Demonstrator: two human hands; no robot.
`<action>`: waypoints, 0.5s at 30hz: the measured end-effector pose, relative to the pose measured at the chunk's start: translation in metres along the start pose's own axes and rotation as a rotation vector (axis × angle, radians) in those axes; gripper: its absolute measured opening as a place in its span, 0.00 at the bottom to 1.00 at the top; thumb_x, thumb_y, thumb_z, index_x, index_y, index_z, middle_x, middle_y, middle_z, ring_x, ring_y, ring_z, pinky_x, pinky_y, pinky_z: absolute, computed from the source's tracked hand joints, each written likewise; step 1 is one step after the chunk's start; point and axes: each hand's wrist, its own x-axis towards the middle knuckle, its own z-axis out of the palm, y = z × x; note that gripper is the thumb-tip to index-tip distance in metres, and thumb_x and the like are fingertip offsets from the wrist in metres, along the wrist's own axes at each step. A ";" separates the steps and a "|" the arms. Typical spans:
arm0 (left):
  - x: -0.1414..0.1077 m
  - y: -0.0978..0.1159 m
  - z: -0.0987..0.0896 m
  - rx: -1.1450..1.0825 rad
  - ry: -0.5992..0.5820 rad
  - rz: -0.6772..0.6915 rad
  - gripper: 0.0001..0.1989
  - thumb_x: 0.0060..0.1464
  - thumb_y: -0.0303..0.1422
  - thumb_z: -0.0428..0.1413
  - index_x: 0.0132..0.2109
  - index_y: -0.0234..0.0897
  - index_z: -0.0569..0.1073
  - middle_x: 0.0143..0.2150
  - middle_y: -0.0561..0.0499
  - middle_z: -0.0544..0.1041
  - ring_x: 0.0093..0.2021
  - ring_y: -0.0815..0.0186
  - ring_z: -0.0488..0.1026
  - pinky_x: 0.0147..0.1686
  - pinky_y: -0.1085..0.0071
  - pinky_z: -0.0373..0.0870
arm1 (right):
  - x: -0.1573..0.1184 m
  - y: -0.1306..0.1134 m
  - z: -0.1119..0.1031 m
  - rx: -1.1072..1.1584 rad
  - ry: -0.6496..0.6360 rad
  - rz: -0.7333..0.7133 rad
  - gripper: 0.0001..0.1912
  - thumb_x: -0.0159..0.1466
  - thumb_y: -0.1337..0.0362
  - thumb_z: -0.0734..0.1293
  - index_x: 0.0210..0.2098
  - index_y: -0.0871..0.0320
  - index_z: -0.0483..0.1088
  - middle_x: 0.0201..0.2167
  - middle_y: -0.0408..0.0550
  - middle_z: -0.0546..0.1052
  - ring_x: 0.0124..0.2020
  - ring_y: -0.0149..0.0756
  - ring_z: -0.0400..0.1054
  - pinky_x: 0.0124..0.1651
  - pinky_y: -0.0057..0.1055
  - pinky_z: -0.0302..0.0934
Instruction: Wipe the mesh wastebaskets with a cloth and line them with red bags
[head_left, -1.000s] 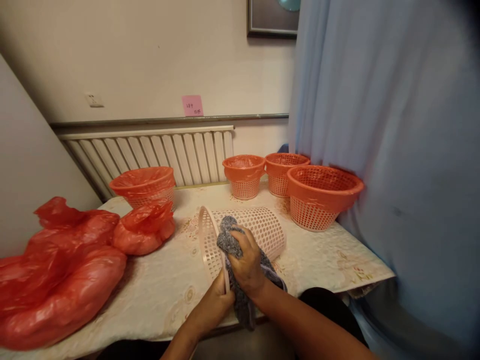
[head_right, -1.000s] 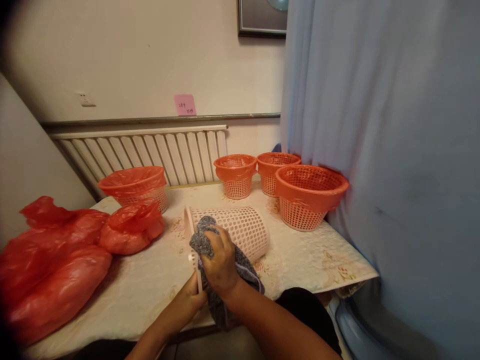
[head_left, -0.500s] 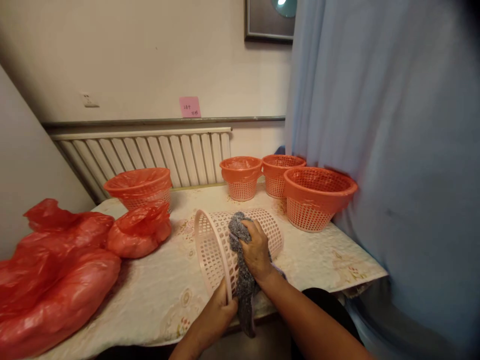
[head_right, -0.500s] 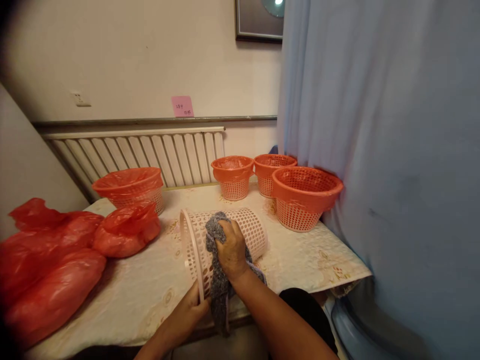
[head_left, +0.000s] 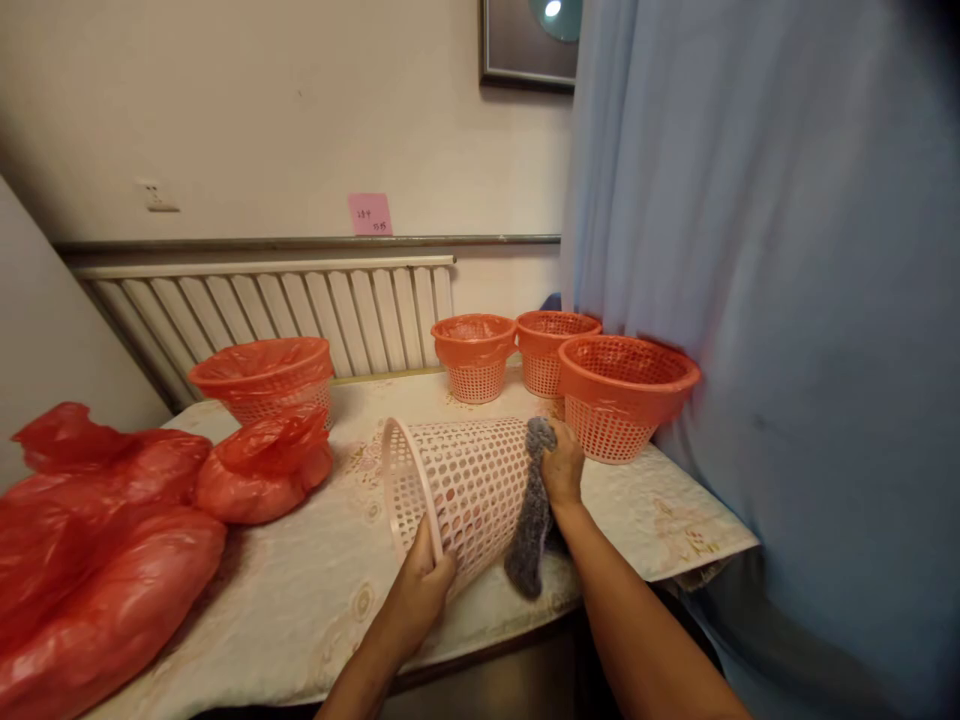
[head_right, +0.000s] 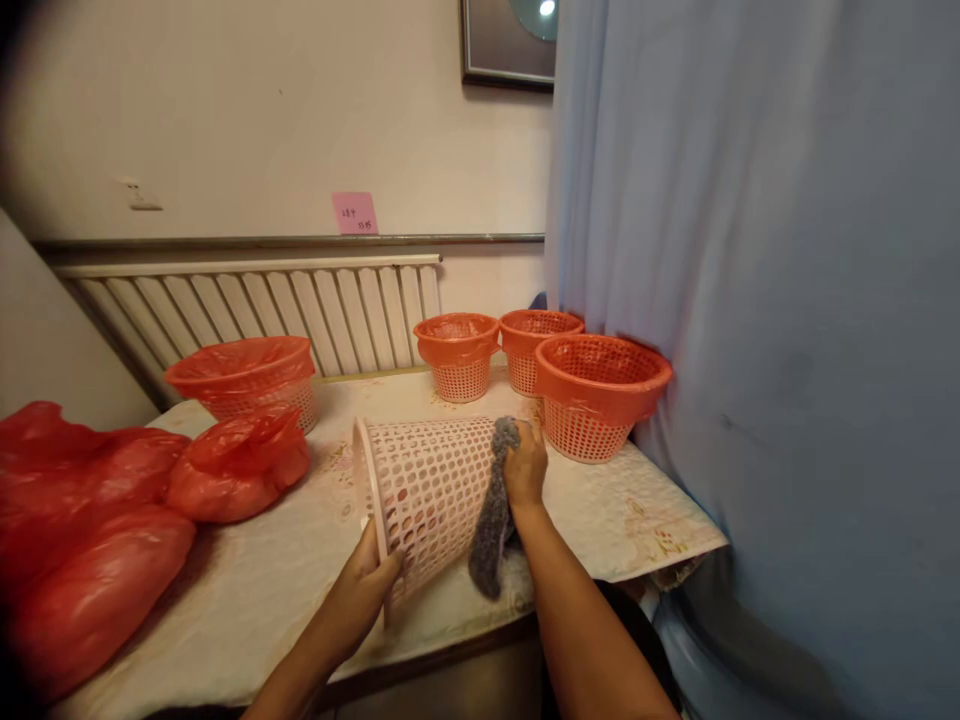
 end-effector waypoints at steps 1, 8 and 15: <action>0.001 0.000 -0.002 -0.011 -0.001 0.003 0.30 0.57 0.30 0.49 0.66 0.36 0.55 0.66 0.44 0.63 0.67 0.56 0.56 0.67 0.59 0.47 | 0.002 0.008 -0.001 -0.012 0.039 0.038 0.16 0.56 0.69 0.59 0.42 0.60 0.72 0.38 0.54 0.75 0.43 0.43 0.68 0.50 0.42 0.62; 0.012 0.008 -0.014 -0.012 -0.010 -0.009 0.33 0.51 0.26 0.48 0.66 0.34 0.57 0.64 0.45 0.67 0.66 0.57 0.60 0.67 0.58 0.49 | -0.043 -0.024 0.011 0.043 0.087 0.057 0.20 0.56 0.70 0.60 0.47 0.58 0.70 0.44 0.53 0.73 0.49 0.43 0.66 0.55 0.43 0.60; 0.011 0.006 -0.016 0.008 -0.052 0.014 0.33 0.51 0.24 0.50 0.66 0.34 0.57 0.65 0.44 0.65 0.65 0.54 0.59 0.67 0.55 0.48 | -0.101 -0.115 0.011 0.403 -0.195 -0.300 0.27 0.52 0.77 0.61 0.50 0.54 0.67 0.55 0.53 0.68 0.58 0.43 0.62 0.61 0.45 0.59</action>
